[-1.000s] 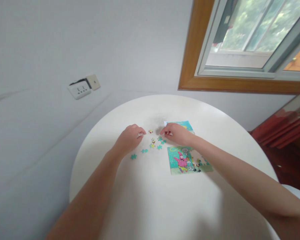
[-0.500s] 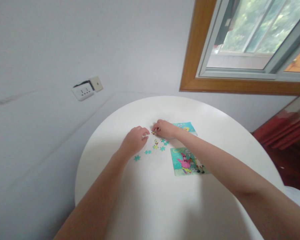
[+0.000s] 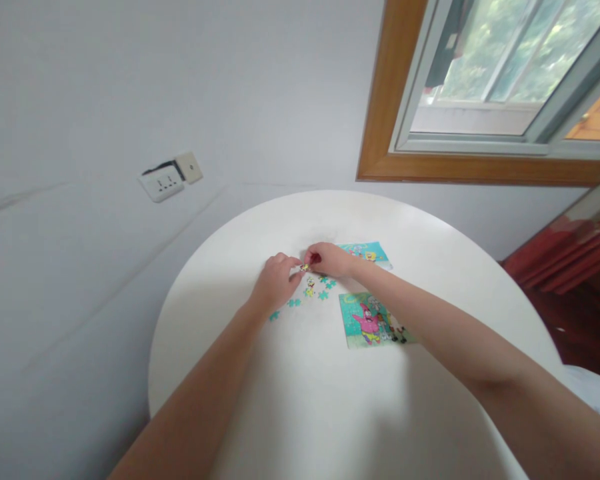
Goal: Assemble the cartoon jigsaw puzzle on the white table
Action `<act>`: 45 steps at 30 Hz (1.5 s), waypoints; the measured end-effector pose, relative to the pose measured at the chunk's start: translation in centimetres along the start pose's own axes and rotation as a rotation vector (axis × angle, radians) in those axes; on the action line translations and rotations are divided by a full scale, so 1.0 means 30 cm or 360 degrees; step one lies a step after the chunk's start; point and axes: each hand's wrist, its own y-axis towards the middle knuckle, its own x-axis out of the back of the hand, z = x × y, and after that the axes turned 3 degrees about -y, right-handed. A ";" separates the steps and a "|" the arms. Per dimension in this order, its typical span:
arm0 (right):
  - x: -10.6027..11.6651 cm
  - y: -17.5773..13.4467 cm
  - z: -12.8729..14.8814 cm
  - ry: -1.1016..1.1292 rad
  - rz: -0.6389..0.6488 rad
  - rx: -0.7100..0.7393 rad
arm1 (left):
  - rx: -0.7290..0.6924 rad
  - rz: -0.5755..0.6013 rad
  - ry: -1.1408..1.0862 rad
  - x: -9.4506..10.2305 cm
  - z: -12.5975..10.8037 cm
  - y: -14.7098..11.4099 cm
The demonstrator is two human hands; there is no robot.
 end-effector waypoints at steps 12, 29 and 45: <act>-0.008 -0.049 -0.022 0.0339 -0.0054 0.0001 | 0.0230 0.0039 -0.0428 0.015 -0.035 0.012; 0.109 -0.613 -0.090 0.0982 -0.0246 -0.0522 | -0.0686 0.0352 -0.0535 0.002 -0.405 -0.097; 0.036 -0.669 -0.129 0.0204 -0.0438 -0.0357 | -0.0915 0.0596 -0.0453 -0.043 -0.436 -0.123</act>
